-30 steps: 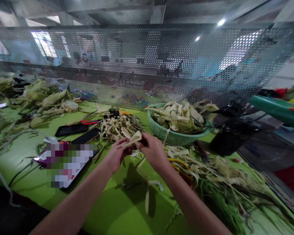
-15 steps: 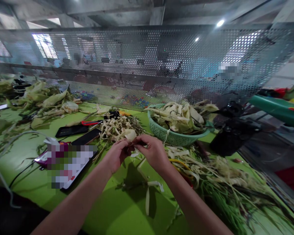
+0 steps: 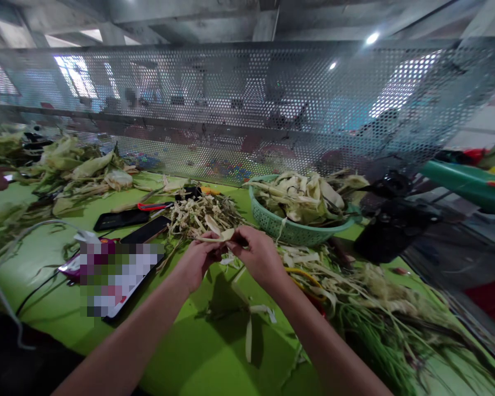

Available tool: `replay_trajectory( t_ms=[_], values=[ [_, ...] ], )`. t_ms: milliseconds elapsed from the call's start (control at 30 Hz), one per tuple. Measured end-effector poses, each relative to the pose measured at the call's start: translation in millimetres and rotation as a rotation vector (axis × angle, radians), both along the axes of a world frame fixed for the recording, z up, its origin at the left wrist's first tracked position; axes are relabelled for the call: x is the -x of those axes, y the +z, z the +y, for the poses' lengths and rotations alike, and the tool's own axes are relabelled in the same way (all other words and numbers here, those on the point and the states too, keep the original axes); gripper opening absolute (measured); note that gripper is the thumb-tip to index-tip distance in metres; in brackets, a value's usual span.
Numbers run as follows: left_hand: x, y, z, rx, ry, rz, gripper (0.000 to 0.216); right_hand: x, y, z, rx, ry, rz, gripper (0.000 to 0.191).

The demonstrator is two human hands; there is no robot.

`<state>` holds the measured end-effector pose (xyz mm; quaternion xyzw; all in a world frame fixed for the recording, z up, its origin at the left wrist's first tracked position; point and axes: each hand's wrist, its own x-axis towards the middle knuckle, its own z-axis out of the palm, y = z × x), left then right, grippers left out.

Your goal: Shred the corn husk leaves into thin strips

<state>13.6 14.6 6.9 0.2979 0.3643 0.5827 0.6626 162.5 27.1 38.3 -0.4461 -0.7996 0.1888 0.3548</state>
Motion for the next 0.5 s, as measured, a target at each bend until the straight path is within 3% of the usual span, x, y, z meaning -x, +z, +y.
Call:
replay_trajectory(
  t_ms=[133, 233, 367, 500],
  values=[
    [-0.1, 2.7, -2.0, -0.069, -0.015, 0.081, 0.011, 1.6, 0.0, -1.2, 0.039, -0.065, 0.046, 0.01],
    [0.1, 1.5, -1.4, -0.1, -0.021, 0.115, 0.011, 2.4, -2.3, -0.6, 0.084, -0.022, 0.147, 0.008],
    [0.8, 0.4, -0.1, -0.04, -0.017, 0.028, 0.011, 3.5, -3.9, -0.4, 0.128, 0.071, 0.299, 0.014],
    [1.4, 1.3, 0.4, 0.032, -0.015, -0.062, 0.009, 3.3, -3.1, -1.0, 0.087, 0.081, 0.25, 0.012]
  ],
)
